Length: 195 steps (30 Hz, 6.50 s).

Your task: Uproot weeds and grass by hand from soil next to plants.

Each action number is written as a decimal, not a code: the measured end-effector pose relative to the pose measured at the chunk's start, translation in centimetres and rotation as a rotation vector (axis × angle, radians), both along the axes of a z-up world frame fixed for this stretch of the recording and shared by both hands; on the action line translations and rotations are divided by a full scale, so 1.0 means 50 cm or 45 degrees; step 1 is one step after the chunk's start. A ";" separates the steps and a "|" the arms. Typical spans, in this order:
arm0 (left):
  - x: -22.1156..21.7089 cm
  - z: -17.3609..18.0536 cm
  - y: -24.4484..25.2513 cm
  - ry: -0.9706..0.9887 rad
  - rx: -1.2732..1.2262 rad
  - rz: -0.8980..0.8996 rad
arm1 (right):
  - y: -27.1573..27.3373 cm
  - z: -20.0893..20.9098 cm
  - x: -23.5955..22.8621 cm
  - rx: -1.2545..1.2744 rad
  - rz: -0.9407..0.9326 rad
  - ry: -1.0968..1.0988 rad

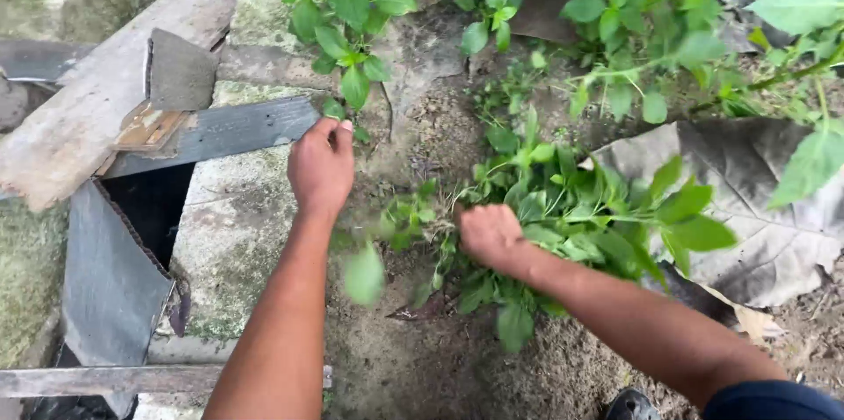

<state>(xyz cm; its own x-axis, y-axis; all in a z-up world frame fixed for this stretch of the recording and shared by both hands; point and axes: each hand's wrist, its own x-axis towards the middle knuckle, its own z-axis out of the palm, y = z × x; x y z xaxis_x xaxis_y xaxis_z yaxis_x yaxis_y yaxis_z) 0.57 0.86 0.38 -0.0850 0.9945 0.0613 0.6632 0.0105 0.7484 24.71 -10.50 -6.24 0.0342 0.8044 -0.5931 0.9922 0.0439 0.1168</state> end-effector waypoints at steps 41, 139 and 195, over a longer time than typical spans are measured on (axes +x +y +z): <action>0.020 0.021 -0.020 0.030 0.246 -0.105 | 0.203 -0.033 0.107 0.481 0.118 0.210; 0.440 1.137 -0.469 -0.574 0.069 -1.172 | -0.574 1.353 0.049 1.669 -1.312 1.695; 1.636 1.239 -2.153 -0.201 0.670 -2.507 | -2.685 1.161 1.384 3.216 -2.605 2.001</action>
<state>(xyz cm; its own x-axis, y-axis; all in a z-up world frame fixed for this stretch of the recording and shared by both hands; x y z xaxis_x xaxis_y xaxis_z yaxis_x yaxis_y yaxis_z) 82.38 -106.79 62.32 0.8278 -0.3769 0.4155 -0.5515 -0.6827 0.4794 93.92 -144.76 51.80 0.8201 -0.3115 -0.4799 -0.0630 0.7846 -0.6169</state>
